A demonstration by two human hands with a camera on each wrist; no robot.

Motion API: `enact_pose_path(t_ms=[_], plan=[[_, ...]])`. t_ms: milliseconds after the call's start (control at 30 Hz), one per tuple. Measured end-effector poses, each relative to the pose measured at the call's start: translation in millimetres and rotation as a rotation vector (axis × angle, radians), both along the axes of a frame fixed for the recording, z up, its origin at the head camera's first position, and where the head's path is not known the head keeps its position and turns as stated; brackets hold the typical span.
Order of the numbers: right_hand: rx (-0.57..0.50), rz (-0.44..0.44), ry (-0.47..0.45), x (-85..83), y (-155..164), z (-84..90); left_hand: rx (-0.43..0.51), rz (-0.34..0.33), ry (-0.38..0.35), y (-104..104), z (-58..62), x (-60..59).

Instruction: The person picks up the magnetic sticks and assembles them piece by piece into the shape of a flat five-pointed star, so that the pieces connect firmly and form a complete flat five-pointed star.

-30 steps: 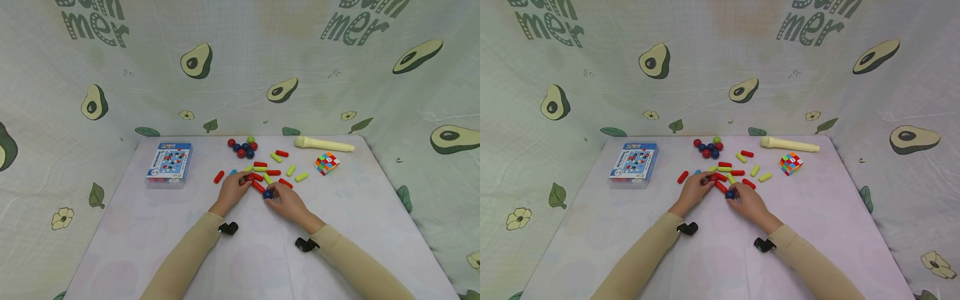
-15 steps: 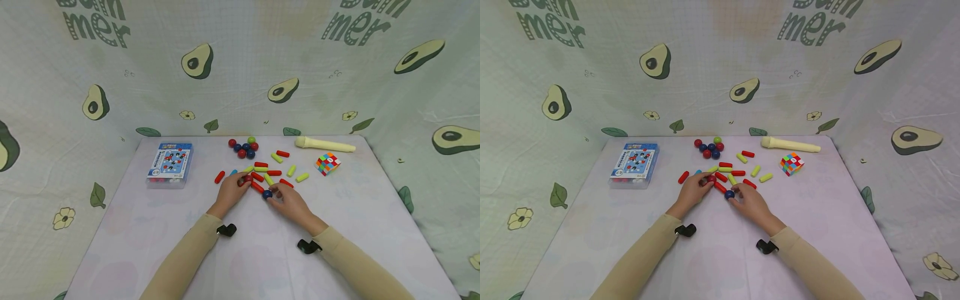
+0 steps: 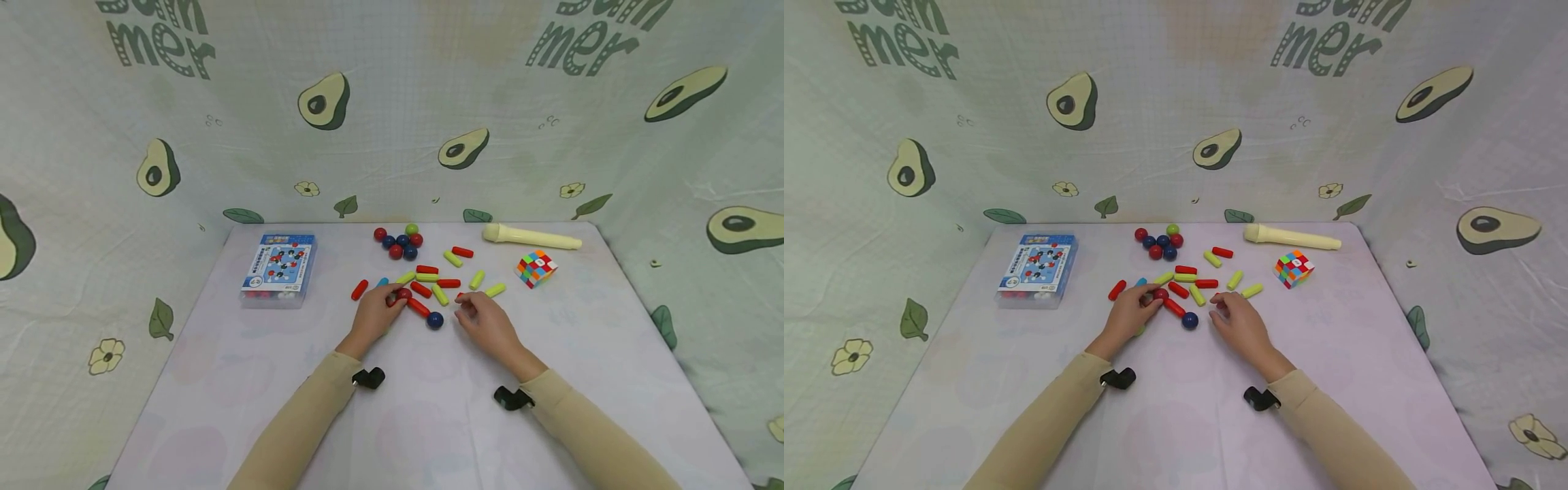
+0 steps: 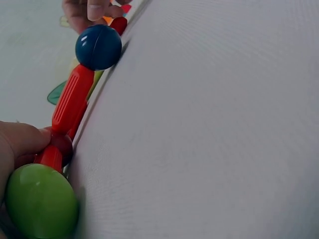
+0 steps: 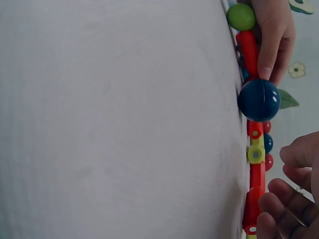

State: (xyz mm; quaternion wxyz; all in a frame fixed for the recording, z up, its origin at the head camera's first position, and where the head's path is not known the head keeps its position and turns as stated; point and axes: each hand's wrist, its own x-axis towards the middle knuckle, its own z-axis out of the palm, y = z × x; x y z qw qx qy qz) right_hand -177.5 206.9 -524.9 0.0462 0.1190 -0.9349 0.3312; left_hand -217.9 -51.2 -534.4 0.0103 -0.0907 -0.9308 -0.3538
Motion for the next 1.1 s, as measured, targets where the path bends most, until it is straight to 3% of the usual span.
enact_pose_path(t_ms=[400,700,900,1100], plan=[[-0.004,-0.029,0.022,-4.4,5,-1.2,0.013,0.01,0.021,5,-1.5,-3.7],[0.043,-0.102,0.06,-10.9,9,-1.7,0.036,0.032,-0.003,-4,-0.7,2.2],[0.081,-0.104,0.004,-14.3,10,-3.1,0.022,0.017,-0.066,-16,1.2,10.2],[0.093,-0.099,-0.043,-16.1,9,-3.6,0.042,-0.062,-0.185,-32,9.0,16.8]])
